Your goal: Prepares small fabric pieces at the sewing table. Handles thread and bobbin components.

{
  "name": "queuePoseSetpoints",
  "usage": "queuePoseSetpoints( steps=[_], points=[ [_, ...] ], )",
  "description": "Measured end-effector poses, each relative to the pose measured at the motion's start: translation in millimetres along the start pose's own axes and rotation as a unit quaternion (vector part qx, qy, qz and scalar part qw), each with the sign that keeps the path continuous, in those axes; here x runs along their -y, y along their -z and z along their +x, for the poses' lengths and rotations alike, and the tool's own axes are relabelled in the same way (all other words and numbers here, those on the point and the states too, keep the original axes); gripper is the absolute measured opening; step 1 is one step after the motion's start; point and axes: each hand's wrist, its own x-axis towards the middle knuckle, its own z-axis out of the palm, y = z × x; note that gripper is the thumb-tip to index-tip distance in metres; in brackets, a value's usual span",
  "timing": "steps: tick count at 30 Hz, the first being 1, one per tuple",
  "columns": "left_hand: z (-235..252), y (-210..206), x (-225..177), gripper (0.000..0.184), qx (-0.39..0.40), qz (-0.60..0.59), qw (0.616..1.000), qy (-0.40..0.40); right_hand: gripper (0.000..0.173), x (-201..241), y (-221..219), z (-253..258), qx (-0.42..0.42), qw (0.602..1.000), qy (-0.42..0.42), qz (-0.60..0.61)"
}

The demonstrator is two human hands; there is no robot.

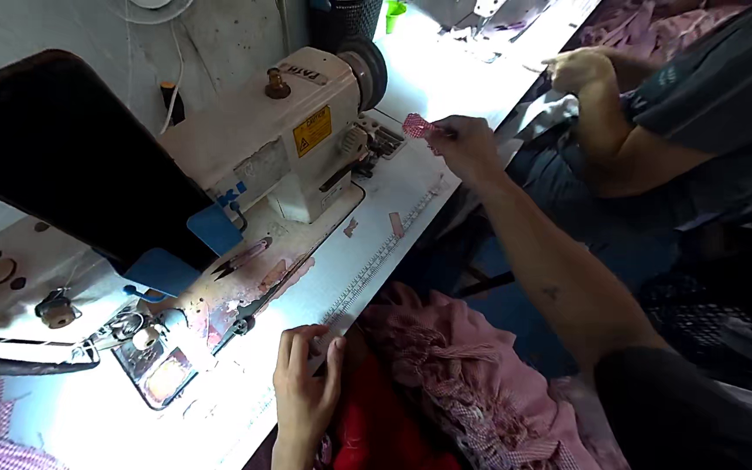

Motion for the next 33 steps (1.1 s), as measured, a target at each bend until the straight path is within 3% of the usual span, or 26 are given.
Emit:
queuePoseSetpoints(
  steps=[5,13,17,22,29,33],
  points=[
    [-1.1,1.4,0.8,0.032,-0.012,0.003,1.0,0.004,0.025,0.4,-22.9,53.4,0.039,0.992,0.034,-0.119],
    [-1.5,2.4,0.6,0.031,-0.01,-0.021,1.0,0.011,0.027,-11.7,-47.1,69.8,0.129,0.962,0.091,-0.221],
    [-2.1,4.2,1.1,0.033,-0.004,-0.03,0.999,0.01,0.056,-12.6,-47.2,70.3,0.134,0.965,0.074,-0.211],
    [-2.4,4.2,1.8,0.03,-0.013,-0.044,0.999,0.008,0.028,-9.4,-50.6,74.8,0.12,0.971,0.031,-0.203],
    [-2.8,5.7,4.1,0.029,-0.017,-0.061,0.998,0.001,0.03,-2.0,-51.8,77.0,0.132,0.972,0.03,-0.194],
    [-3.4,7.3,4.0,0.032,-0.013,-0.071,0.997,0.004,0.057,2.4,-46.4,72.6,0.12,0.972,0.027,-0.2]
  ],
)
